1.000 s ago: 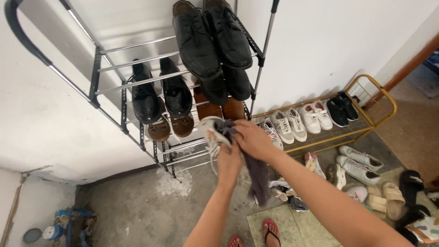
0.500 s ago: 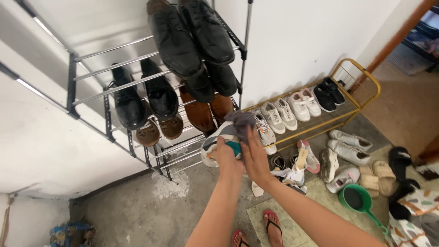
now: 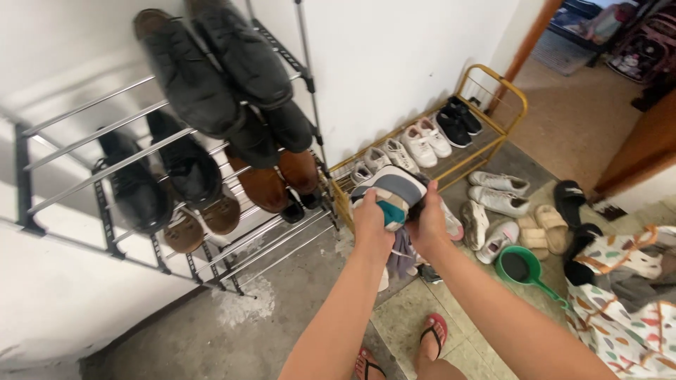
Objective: Clean different pairs of shoes using a cloth.
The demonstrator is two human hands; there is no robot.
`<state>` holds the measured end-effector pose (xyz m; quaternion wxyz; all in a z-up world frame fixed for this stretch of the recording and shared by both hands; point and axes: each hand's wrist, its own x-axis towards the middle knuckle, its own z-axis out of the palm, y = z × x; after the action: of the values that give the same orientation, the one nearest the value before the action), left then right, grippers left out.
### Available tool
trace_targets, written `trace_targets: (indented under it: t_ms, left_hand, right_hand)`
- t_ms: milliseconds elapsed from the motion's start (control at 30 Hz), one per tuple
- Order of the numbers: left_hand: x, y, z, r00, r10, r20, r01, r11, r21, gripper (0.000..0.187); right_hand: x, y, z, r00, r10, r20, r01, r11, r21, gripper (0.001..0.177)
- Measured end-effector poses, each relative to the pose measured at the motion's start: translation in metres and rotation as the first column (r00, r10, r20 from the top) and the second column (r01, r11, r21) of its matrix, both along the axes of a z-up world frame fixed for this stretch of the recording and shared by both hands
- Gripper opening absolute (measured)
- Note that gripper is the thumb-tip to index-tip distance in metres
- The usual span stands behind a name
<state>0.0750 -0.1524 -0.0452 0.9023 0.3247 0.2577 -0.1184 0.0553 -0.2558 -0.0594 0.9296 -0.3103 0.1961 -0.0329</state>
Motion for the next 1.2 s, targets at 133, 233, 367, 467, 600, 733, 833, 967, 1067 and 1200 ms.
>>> trace_targets:
  t_ms: [133, 233, 367, 467, 600, 733, 833, 967, 1067, 1200]
  left_hand:
    - [0.026, -0.048, -0.020, 0.990, -0.100, -0.098, 0.107, 0.992, 0.063, 0.039]
    - [0.039, -0.086, -0.039, 0.961, -0.246, -0.125, 0.269, 0.936, 0.226, 0.042]
    - [0.047, -0.142, -0.044, 0.893, -0.441, 0.090, 0.266, 0.678, 0.685, 0.045]
    - [0.051, -0.183, -0.023, 0.814, -0.573, 0.091, 0.264, 0.506, 0.821, 0.043]
    - [0.083, -0.238, -0.052, 0.619, -0.781, 0.083, 0.011, 0.114, 0.993, 0.047]
    - [0.081, -0.278, -0.027, 0.516, -0.856, -0.015, 0.015, -0.008, 1.000, 0.045]
    - [0.084, -0.305, -0.023, 0.453, -0.883, -0.121, -0.018, -0.145, 0.989, 0.043]
    - [0.092, -0.332, -0.007, 0.383, -0.888, -0.255, 0.017, -0.270, 0.963, 0.038]
    - [0.105, -0.353, -0.005, 0.317, -0.888, -0.332, -0.011, -0.353, 0.935, 0.036]
    - [0.137, -0.379, -0.009, 0.243, -0.895, -0.375, -0.125, -0.412, 0.902, 0.035]
  right_hand:
    - [-0.002, -0.052, 0.006, 0.973, -0.133, -0.186, 0.129, 0.991, -0.035, 0.051]
    - [-0.002, -0.102, -0.001, 0.945, -0.204, -0.255, 0.181, 0.977, -0.112, 0.045]
    - [-0.003, -0.179, -0.040, 0.951, -0.135, -0.278, 0.103, 0.987, -0.126, 0.033]
    - [-0.007, -0.230, -0.053, 0.957, -0.084, -0.276, 0.044, 0.988, -0.149, 0.032]
    - [-0.023, -0.275, -0.009, 0.922, 0.031, -0.387, -0.163, 0.936, -0.313, 0.029]
    - [-0.024, -0.333, -0.022, 0.913, 0.018, -0.408, -0.184, 0.910, -0.372, 0.024]
    - [-0.022, -0.367, -0.020, 0.939, -0.005, -0.344, -0.160, 0.879, -0.450, 0.023]
    - [-0.011, -0.408, -0.025, 0.905, -0.127, -0.407, -0.195, 0.725, -0.661, 0.023]
    - [0.001, -0.433, -0.033, 0.925, -0.165, -0.342, -0.120, 0.728, -0.675, 0.022]
    - [0.019, -0.450, 0.000, 0.905, -0.261, -0.336, -0.079, 0.673, -0.735, 0.018]
